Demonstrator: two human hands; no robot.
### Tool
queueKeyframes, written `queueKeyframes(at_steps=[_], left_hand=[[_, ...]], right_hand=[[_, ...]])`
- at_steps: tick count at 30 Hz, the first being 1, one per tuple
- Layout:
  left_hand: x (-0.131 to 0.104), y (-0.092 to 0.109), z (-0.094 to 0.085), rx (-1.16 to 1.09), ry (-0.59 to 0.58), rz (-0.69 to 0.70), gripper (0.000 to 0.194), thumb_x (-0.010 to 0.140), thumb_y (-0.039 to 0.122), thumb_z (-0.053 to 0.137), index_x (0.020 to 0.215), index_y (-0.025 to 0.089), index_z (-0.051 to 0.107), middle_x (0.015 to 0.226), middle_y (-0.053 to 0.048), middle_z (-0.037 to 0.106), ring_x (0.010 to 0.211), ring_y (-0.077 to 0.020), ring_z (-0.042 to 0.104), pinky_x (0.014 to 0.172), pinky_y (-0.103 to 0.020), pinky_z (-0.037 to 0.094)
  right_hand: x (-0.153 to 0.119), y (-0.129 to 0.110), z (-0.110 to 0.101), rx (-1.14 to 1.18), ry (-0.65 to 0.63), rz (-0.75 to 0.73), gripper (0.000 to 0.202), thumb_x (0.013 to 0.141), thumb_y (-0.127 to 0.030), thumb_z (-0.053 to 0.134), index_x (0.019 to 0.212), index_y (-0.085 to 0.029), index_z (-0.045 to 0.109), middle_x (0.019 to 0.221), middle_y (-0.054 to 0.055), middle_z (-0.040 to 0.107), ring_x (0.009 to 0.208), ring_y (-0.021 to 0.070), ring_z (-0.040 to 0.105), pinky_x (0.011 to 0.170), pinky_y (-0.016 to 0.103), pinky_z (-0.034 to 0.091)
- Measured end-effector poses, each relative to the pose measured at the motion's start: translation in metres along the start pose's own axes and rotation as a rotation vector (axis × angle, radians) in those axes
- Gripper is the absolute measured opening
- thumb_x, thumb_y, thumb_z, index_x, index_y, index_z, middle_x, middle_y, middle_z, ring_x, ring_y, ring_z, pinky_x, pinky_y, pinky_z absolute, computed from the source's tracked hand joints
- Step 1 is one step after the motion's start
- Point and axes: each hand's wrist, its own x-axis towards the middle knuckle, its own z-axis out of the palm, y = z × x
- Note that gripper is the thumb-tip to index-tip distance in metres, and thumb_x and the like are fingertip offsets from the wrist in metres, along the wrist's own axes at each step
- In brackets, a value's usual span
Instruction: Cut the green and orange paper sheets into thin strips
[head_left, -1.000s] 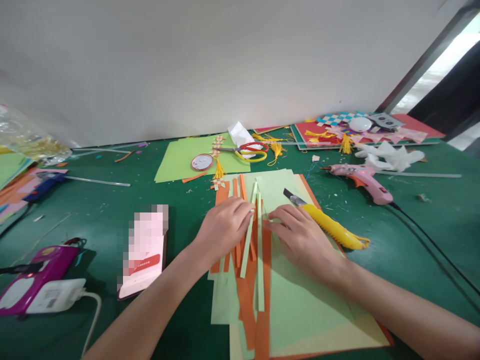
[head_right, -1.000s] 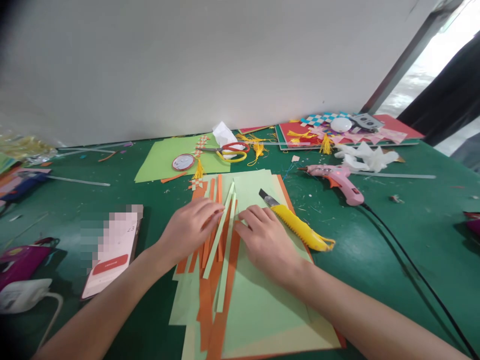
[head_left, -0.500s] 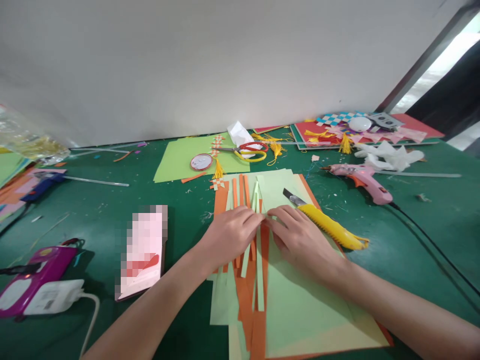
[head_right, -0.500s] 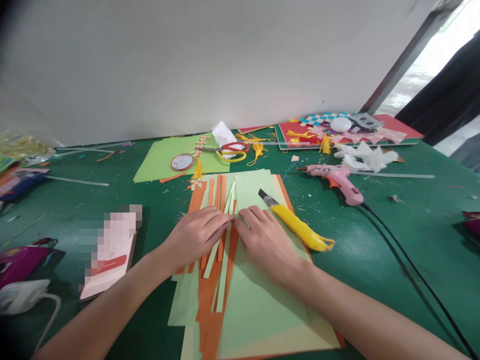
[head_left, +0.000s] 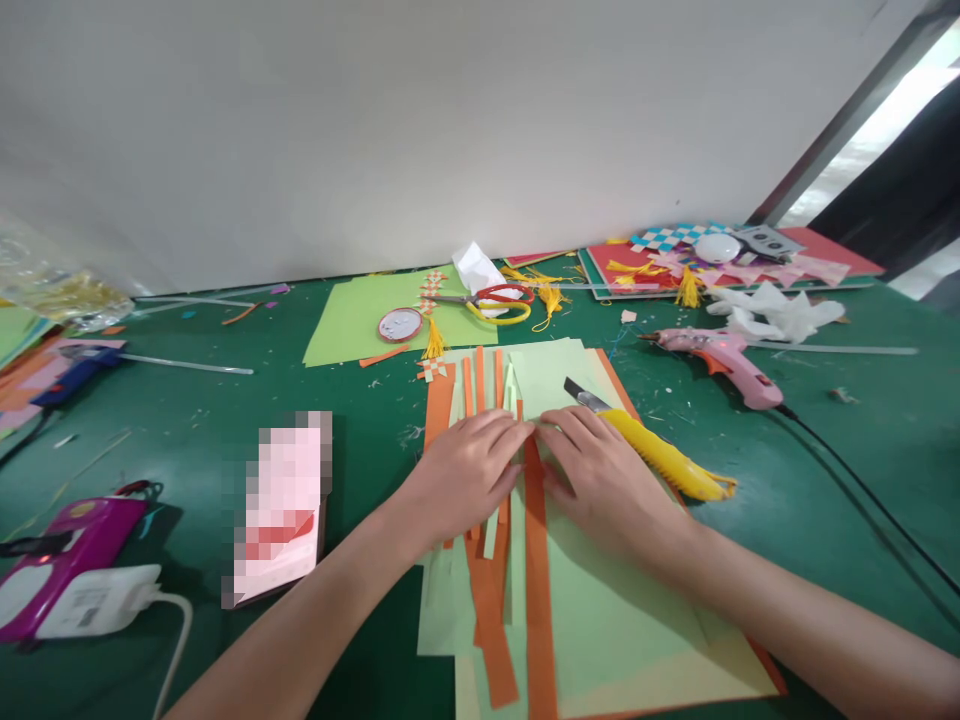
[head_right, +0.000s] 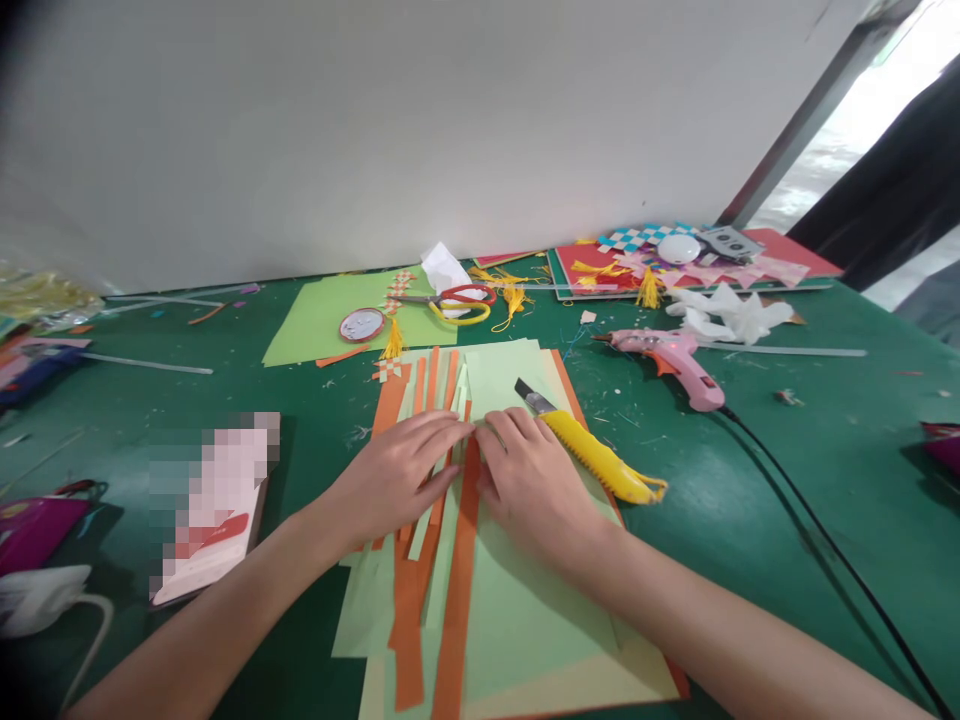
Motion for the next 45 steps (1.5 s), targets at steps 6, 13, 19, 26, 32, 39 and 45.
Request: queueKeyframes(at_steps=[6, 13, 19, 26, 32, 39, 45], left_hand=[[-0.001, 0.002, -0.001, -0.039, 0.01, 0.016, 0.032, 0.094, 0.014, 0.044, 0.125, 0.015, 0.052, 0.123, -0.011, 0.063, 0.127, -0.0251, 0.05, 0.104, -0.044, 0.047], [0.002, 0.006, -0.005, -0.086, 0.021, 0.182, 0.022, 0.097, 0.015, 0.043, 0.097, 0.013, 0.065, 0.104, -0.009, 0.069, 0.108, -0.0221, 0.061, 0.101, -0.041, 0.047], [0.003, 0.01, -0.005, -0.093, 0.028, 0.124, 0.022, 0.098, 0.018, 0.045, 0.096, 0.012, 0.066, 0.096, -0.008, 0.07, 0.103, -0.0217, 0.061, 0.095, -0.037, 0.049], [0.004, 0.01, -0.009, -0.017, 0.014, 0.12, 0.024, 0.097, 0.016, 0.043, 0.089, 0.013, 0.065, 0.088, -0.008, 0.069, 0.096, -0.0215, 0.062, 0.086, -0.037, 0.052], [0.002, 0.008, -0.006, 0.063, -0.005, 0.097, 0.027, 0.097, 0.014, 0.04, 0.083, 0.013, 0.064, 0.084, -0.008, 0.066, 0.092, -0.0216, 0.061, 0.084, -0.038, 0.052], [0.004, 0.009, -0.005, 0.06, -0.014, 0.084, 0.027, 0.098, 0.016, 0.041, 0.086, 0.012, 0.065, 0.082, -0.008, 0.065, 0.087, -0.0217, 0.061, 0.08, -0.037, 0.052], [0.003, 0.007, -0.005, -0.078, 0.023, 0.063, 0.03, 0.101, 0.031, 0.039, 0.102, 0.011, 0.062, 0.094, -0.011, 0.067, 0.093, -0.0243, 0.06, 0.085, -0.041, 0.049]], right_hand=[[0.002, 0.003, -0.002, 0.025, 0.019, -0.003, 0.026, 0.084, -0.006, 0.048, 0.107, -0.006, 0.061, 0.106, 0.016, 0.059, 0.1, 0.0301, 0.052, 0.088, 0.047, 0.047], [0.001, 0.002, -0.005, -0.054, -0.029, 0.041, 0.023, 0.088, -0.011, 0.048, 0.107, -0.008, 0.062, 0.107, 0.016, 0.059, 0.102, 0.0315, 0.052, 0.086, 0.046, 0.047], [0.002, 0.002, -0.006, -0.099, -0.059, 0.047, 0.025, 0.088, -0.013, 0.049, 0.109, -0.008, 0.063, 0.107, 0.016, 0.059, 0.103, 0.0322, 0.051, 0.089, 0.048, 0.045], [0.0, 0.003, -0.005, -0.077, -0.026, 0.026, 0.018, 0.089, -0.014, 0.051, 0.1, -0.01, 0.064, 0.103, 0.015, 0.059, 0.097, 0.0298, 0.054, 0.084, 0.046, 0.048], [0.0, -0.003, -0.004, -0.031, -0.006, 0.005, 0.02, 0.091, -0.009, 0.044, 0.091, -0.012, 0.064, 0.098, 0.015, 0.061, 0.095, 0.0277, 0.055, 0.079, 0.043, 0.049], [0.002, 0.011, -0.004, 0.202, 0.155, 0.073, 0.019, 0.093, -0.014, 0.046, 0.086, -0.016, 0.063, 0.086, 0.008, 0.062, 0.079, 0.0203, 0.059, 0.071, 0.035, 0.049], [0.003, 0.007, -0.015, 0.357, 0.406, 0.051, 0.012, 0.092, -0.014, 0.051, 0.096, -0.02, 0.061, 0.091, 0.006, 0.064, 0.081, 0.0157, 0.063, 0.065, 0.027, 0.052]])
